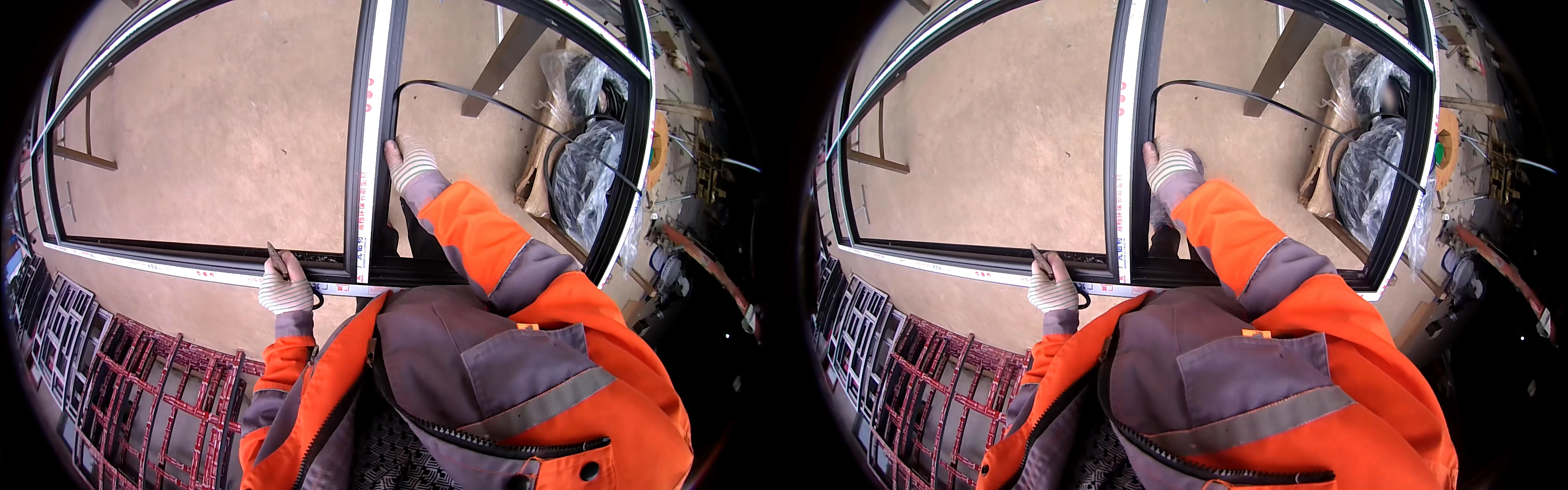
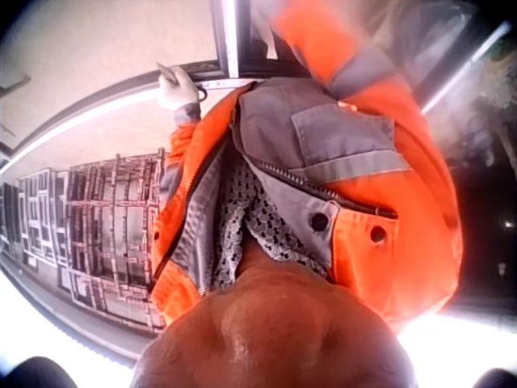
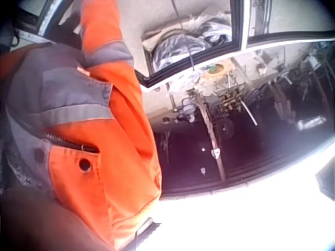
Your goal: The person measures and cuts a black rubber seal strip using shears, then presses the strip into the groove of a white window frame. The person works on multiple sections of the frame, ensuring the seal fits snugly along the edges.
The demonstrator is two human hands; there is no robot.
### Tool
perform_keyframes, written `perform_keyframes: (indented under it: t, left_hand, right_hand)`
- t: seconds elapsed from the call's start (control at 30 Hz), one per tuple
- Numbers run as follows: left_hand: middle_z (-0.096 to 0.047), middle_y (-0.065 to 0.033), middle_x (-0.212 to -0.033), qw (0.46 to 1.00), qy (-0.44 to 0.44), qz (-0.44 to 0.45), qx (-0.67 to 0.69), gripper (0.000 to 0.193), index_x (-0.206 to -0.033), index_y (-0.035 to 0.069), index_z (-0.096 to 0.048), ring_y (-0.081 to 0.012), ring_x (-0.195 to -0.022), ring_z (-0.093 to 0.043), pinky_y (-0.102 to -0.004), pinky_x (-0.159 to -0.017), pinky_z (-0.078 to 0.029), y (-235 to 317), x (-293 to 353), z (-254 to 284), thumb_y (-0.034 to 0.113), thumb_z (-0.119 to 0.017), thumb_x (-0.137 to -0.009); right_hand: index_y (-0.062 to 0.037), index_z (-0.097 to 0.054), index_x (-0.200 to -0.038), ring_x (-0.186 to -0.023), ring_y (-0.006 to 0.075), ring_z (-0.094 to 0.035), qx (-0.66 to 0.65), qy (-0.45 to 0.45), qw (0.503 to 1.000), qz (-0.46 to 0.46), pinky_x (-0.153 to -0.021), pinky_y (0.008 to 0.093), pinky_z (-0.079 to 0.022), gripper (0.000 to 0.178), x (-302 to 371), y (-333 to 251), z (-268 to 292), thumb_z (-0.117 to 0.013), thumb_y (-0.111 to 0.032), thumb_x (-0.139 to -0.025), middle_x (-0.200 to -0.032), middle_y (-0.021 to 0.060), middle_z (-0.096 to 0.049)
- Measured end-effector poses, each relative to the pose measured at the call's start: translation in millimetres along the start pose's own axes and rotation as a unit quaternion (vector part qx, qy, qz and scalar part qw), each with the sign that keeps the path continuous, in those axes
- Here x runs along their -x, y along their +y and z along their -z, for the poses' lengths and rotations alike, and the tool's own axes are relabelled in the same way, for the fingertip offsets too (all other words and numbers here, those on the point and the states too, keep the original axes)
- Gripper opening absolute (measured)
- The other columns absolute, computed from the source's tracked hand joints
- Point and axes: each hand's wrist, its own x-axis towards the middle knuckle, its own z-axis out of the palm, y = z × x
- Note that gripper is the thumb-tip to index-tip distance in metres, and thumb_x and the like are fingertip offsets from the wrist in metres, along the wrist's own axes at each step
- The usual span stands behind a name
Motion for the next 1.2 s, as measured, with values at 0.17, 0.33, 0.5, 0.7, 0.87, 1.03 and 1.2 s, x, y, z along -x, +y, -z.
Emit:
perform_keyframes:
  t: [0.17, 0.33, 0.5, 0.7, 0.87, 1.03, 1.2]
  left_hand:
    - [-0.060, -0.0056, -0.058, 0.998, -0.012, -0.012, -0.060, 0.028, -0.088, 0.006, -0.066, -0.0162, -0.048, -0.055, -0.0321, -0.050, -0.047, 2, -2, 3, 0.032, -0.061, -0.097]
    - [-0.060, -0.0015, -0.062, 1.000, -0.006, 0.011, -0.028, 0.027, -0.087, 0.007, -0.065, -0.0106, -0.054, -0.053, -0.0294, -0.054, -0.046, -2, -1, 0, 0.033, -0.061, -0.097]
    - [-0.062, -0.0062, -0.058, 0.999, 0.026, -0.021, -0.015, 0.030, -0.087, 0.006, -0.065, -0.0186, -0.048, -0.058, -0.0334, -0.051, -0.048, -7, 0, -3, 0.033, -0.062, -0.096]
    - [-0.051, 0.0023, -0.058, 1.000, 0.010, 0.005, -0.020, 0.028, -0.079, 0.006, -0.057, -0.0068, -0.053, -0.043, -0.0271, -0.051, -0.041, 1, 0, -2, 0.026, -0.062, -0.097]
    - [-0.055, -0.0021, -0.056, 1.000, 0.012, -0.003, -0.028, 0.028, -0.080, 0.006, -0.060, -0.0125, -0.048, -0.048, -0.0301, -0.049, -0.043, -11, 1, -2, 0.029, -0.062, -0.097]
    - [-0.059, -0.0052, -0.056, 0.999, 0.017, -0.004, -0.030, 0.030, -0.079, 0.005, -0.062, -0.0167, -0.046, -0.053, -0.0323, -0.048, -0.045, -6, 0, -3, 0.030, -0.063, -0.096]
    - [-0.062, -0.0065, -0.057, 0.999, 0.027, -0.021, -0.034, 0.027, -0.082, 0.004, -0.064, -0.0177, -0.047, -0.057, -0.0323, -0.049, -0.047, -9, -1, -3, 0.028, -0.064, -0.095]
  right_hand:
    - [-0.0028, -0.061, -0.122, -0.104, 0.0463, -0.064, -0.002, -0.070, 0.997, -0.022, -0.092, 0.0510, -0.050, 0.045, 4, -3, 6, -0.045, -0.040, -0.103, -0.107, 0.0288, -0.068]
    - [0.0021, -0.063, -0.116, -0.094, 0.0330, -0.070, -0.181, -0.071, 0.979, -0.052, -0.086, 0.0418, -0.054, 0.051, -13, 35, 8, -0.057, -0.045, -0.099, -0.102, 0.0204, -0.072]
    - [-0.0014, -0.062, -0.114, -0.067, 0.0188, -0.068, -0.385, 0.071, 0.900, -0.190, -0.057, 0.0316, -0.056, 0.055, -58, 51, 75, -0.060, -0.054, -0.096, -0.089, 0.0113, -0.071]
    - [-0.0027, -0.065, -0.095, -0.060, 0.0218, -0.068, -0.385, 0.125, 0.868, -0.288, -0.052, 0.0336, -0.056, 0.048, -111, 32, 131, -0.065, -0.050, -0.094, -0.080, 0.0120, -0.072]
    - [-0.0051, -0.065, -0.086, -0.059, 0.0234, -0.069, -0.370, 0.088, 0.856, -0.351, -0.050, 0.0349, -0.055, 0.037, -140, 15, 121, -0.068, -0.041, -0.094, -0.073, 0.0118, -0.071]
    - [-0.0052, -0.065, -0.088, -0.062, 0.0221, -0.069, -0.464, 0.161, 0.763, -0.420, -0.051, 0.0349, -0.056, 0.022, -170, 11, 98, -0.072, -0.025, -0.093, -0.075, 0.0104, -0.069]
    - [-0.0035, -0.064, -0.094, -0.066, 0.0172, -0.066, -0.611, 0.172, 0.692, -0.343, -0.054, 0.0270, -0.057, 0.013, -173, -20, 101, -0.070, -0.015, -0.094, -0.080, 0.0074, -0.068]
